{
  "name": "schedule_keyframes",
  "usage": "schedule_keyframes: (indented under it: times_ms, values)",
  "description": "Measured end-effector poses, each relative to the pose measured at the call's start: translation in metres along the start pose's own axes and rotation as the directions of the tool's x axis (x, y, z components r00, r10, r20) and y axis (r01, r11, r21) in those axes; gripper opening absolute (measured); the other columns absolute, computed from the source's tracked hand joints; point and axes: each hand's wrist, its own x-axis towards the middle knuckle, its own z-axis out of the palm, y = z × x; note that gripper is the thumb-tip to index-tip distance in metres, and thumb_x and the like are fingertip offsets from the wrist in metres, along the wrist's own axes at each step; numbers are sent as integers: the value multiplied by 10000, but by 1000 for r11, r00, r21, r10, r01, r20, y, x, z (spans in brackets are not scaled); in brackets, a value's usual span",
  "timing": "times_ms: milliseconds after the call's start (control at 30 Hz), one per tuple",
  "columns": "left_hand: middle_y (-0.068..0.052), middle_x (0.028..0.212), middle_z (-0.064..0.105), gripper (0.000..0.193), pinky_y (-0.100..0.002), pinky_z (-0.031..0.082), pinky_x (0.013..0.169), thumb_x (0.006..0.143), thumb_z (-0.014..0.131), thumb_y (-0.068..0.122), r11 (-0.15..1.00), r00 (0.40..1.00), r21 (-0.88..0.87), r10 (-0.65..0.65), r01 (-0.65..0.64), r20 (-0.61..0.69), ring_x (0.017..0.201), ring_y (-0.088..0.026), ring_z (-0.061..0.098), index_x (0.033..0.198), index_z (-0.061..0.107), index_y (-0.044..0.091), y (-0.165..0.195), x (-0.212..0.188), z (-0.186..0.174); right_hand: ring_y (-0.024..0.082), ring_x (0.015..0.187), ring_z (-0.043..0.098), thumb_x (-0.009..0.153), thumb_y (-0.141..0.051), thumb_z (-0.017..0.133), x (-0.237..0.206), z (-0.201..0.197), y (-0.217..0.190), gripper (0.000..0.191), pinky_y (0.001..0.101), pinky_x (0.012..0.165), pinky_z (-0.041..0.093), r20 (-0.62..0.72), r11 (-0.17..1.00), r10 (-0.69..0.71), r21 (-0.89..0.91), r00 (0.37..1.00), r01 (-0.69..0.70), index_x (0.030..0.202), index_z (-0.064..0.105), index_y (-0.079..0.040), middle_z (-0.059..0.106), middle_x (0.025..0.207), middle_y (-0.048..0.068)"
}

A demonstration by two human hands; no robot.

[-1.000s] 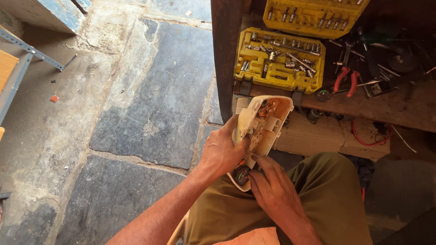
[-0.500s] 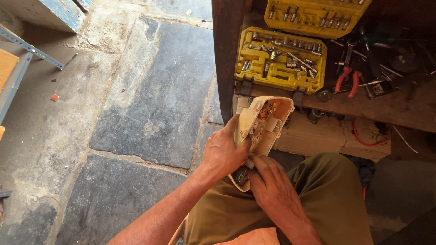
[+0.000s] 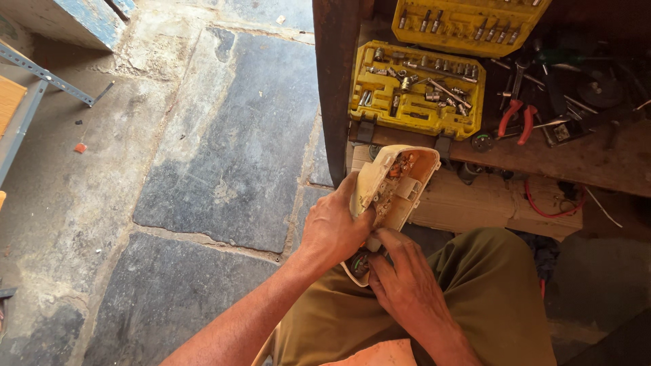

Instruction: The person uses pliers to cut and adjust wires inside a beige plastic housing held on their lap. They repeatedly reposition the housing and manipulate internal components throughout the clip.

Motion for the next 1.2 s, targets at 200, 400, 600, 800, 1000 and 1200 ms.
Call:
schedule_keyframes:
  times_ms: [200,400,600,800,1000,1200]
  values:
    - [-274,1075,717,694,-518,518,958,809,664,311,999,999,-9,-42,42,11,1078,-450,679,1456,483,141,0,0,-2,377,1223,569,736,1,752,0,-1,-1,307,484,1002,499,-6,997,46,57,999,-45,1032,671,-13,537,1296,179]
    - [-267,1050,729,658,-517,526,955,818,657,308,998,998,-20,-53,53,16,1059,-454,690,1443,507,162,3,-2,-5,336,1180,615,792,-17,758,-3,-6,-6,278,432,959,540,-34,991,105,87,994,-102,1056,675,-16,560,1315,155]
    - [-267,1053,729,634,-531,522,946,823,660,313,999,999,-22,-41,41,18,1064,-462,681,1425,524,170,4,-3,-6,340,1201,615,821,-42,753,-1,-10,-6,230,429,962,545,-18,998,49,33,999,-49,1034,680,-1,552,1324,165]
    - [-273,1049,726,657,-537,517,950,811,654,303,1000,1000,-4,-26,26,6,1057,-465,679,1437,512,163,0,-3,-2,373,1254,563,800,-21,728,1,-4,-6,231,479,1040,489,1,999,1,-34,1000,-1,1015,663,29,541,1329,186]
    - [-276,1050,722,691,-539,519,940,799,667,315,1000,1000,12,-25,25,6,1055,-467,675,1448,496,154,-1,-1,-1,391,1245,552,737,5,726,0,3,-1,271,489,1035,476,17,1000,26,15,1000,-26,991,635,20,529,1332,212]
    - [-272,1051,726,675,-530,519,947,811,664,308,1000,1000,3,-27,27,15,1056,-458,682,1447,501,154,1,-2,-3,391,1208,576,718,27,730,-2,2,2,319,481,999,500,37,993,69,99,997,-72,1020,637,-16,539,1312,191]
